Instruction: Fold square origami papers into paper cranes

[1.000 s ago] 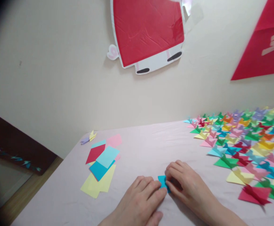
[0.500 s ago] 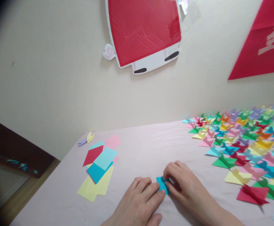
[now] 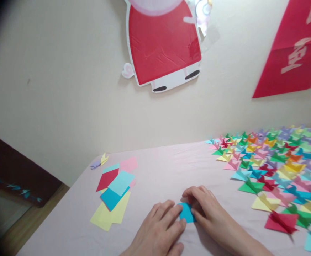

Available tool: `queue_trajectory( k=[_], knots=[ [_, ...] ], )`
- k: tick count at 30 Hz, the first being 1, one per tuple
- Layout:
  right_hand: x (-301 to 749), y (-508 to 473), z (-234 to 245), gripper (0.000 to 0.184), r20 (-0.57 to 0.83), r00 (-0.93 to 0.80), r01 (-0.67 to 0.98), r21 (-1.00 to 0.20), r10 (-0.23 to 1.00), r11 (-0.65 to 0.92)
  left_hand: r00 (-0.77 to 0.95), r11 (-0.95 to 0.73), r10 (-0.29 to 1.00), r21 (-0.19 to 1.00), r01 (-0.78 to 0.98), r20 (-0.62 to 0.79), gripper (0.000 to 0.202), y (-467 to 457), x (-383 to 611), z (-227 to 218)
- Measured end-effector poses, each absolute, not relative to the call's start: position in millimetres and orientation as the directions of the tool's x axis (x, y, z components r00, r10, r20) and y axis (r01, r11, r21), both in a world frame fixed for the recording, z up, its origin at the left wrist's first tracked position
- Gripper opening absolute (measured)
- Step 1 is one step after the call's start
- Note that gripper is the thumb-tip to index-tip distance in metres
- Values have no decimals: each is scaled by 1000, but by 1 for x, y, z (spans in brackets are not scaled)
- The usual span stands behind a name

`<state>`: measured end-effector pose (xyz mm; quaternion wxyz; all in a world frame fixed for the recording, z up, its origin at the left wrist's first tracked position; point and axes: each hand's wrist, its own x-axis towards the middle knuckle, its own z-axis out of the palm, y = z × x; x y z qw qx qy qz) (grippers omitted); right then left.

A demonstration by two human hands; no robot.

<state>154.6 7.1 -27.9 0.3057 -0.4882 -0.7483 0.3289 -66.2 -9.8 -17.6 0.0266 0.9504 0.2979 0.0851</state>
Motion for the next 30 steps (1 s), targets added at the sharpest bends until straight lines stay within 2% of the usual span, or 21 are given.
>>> queue_trajectory(
  k=[5,9,12,14,16,19,23,26,30],
  knots=[
    [161,12,-26,17,168,-223,449,-857,960,254,827,-846,524,11,533,202,44,-8,-69,-38],
    [169,7,-12,14,222,-162,534,-800,962,274,723,-769,575,-47,637,382,55,-16,-56,-62],
    [170,-3,-3,15,255,-247,605,-713,935,354,628,-668,725,68,741,285,68,-26,-40,-56],
    [166,-9,-1,16,262,-310,629,-664,914,404,586,-610,792,163,776,174,60,-32,-34,-39],
    [160,-12,-3,17,246,-336,647,-641,909,413,543,-551,834,219,805,99,42,-33,-32,-21],
    [151,-12,-7,15,191,-334,657,-655,923,373,539,-537,839,270,799,76,30,-31,-34,-6],
    [146,-9,-14,15,139,-311,679,-660,940,322,539,-536,836,365,761,102,31,-23,-40,-5],
    [148,-8,-15,20,117,-319,682,-661,941,314,558,-557,818,438,706,141,28,-17,-43,-3],
    [153,-8,-13,30,76,-338,667,-684,938,295,610,-596,779,471,651,144,28,-11,-45,0]
  ],
)
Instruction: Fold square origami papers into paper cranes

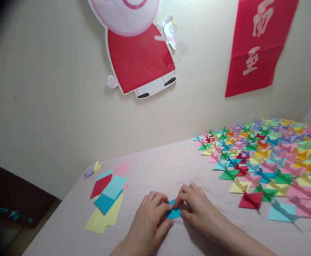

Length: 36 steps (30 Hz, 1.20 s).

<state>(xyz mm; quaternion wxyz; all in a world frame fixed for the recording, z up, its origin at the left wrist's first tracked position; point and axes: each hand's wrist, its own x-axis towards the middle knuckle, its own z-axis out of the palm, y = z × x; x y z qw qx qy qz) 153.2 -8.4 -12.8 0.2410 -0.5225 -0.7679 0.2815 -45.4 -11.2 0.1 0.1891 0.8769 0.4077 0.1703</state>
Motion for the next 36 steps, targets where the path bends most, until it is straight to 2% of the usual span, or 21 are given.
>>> queue_trajectory(
  k=[6,12,24,31,36],
  knots=[
    [156,-7,-10,27,52,-346,638,-719,937,276,611,-590,781,476,652,132,25,-9,-48,1],
    [154,-8,-12,27,79,-349,625,-723,934,295,597,-566,796,469,678,98,30,-9,-48,-1],
    [154,-9,-13,29,85,-340,649,-700,937,299,590,-531,799,592,607,112,19,-3,-49,6],
    [151,-11,-9,14,51,-316,640,-725,947,253,509,-512,841,568,644,182,20,-5,-41,-4],
    [148,-11,-11,12,66,-303,659,-706,951,260,469,-482,867,521,704,169,18,-7,-38,-12]
  ],
)
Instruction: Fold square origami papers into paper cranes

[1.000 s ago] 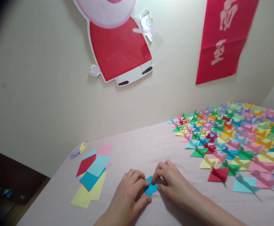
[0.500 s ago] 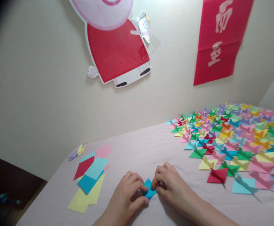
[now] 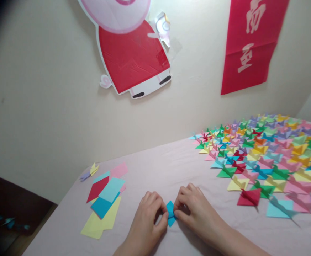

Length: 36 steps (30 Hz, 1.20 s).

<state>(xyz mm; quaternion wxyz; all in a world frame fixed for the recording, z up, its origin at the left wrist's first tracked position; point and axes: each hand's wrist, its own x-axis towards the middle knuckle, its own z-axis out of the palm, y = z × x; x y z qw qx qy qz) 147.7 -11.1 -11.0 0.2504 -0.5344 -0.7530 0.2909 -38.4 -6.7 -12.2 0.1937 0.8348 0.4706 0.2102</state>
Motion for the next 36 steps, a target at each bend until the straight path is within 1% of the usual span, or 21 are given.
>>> queue_trajectory(
  k=[4,14,21,26,32,36],
  knots=[
    [146,-13,-11,14,74,-291,688,-676,954,263,456,-470,877,480,741,155,16,-5,-38,-14],
    [141,-14,-13,12,73,-268,738,-625,961,254,462,-473,877,419,775,134,13,-6,-35,-15],
    [142,-13,-15,11,86,-278,741,-615,957,271,457,-473,879,370,799,136,12,-6,-33,-17],
    [146,-13,-17,12,109,-298,712,-637,948,297,449,-469,882,350,811,142,14,-6,-31,-16],
    [152,-13,-18,19,90,-349,664,-679,933,314,440,-457,888,356,815,132,13,-7,-31,-16],
    [151,-14,-15,21,81,-332,671,-680,940,295,440,-454,889,351,819,123,12,-7,-31,-18]
  ],
)
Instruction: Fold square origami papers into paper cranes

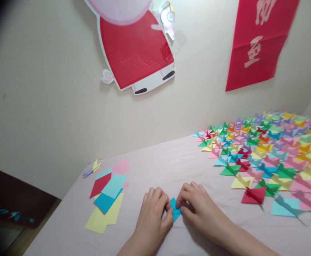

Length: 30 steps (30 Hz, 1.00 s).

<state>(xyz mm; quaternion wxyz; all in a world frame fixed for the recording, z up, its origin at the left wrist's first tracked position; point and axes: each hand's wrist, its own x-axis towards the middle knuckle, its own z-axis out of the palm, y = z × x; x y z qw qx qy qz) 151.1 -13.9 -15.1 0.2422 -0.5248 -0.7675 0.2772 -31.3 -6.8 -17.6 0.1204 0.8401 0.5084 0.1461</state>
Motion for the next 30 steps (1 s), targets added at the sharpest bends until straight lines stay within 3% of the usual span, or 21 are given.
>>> queue_trajectory(
  k=[13,20,25,30],
  knots=[
    [144,-18,-10,22,85,-286,714,-645,954,272,436,-448,893,317,836,113,13,-9,-28,-15],
    [134,-19,-5,9,68,-234,770,-596,970,228,430,-438,897,320,840,100,12,-9,-28,-16],
    [129,-21,-9,9,116,-202,805,-546,972,232,432,-445,895,324,835,115,12,-9,-29,-18],
    [130,-20,-8,14,96,-202,791,-571,975,220,422,-439,898,316,841,122,12,-10,-28,-18]
  ],
)
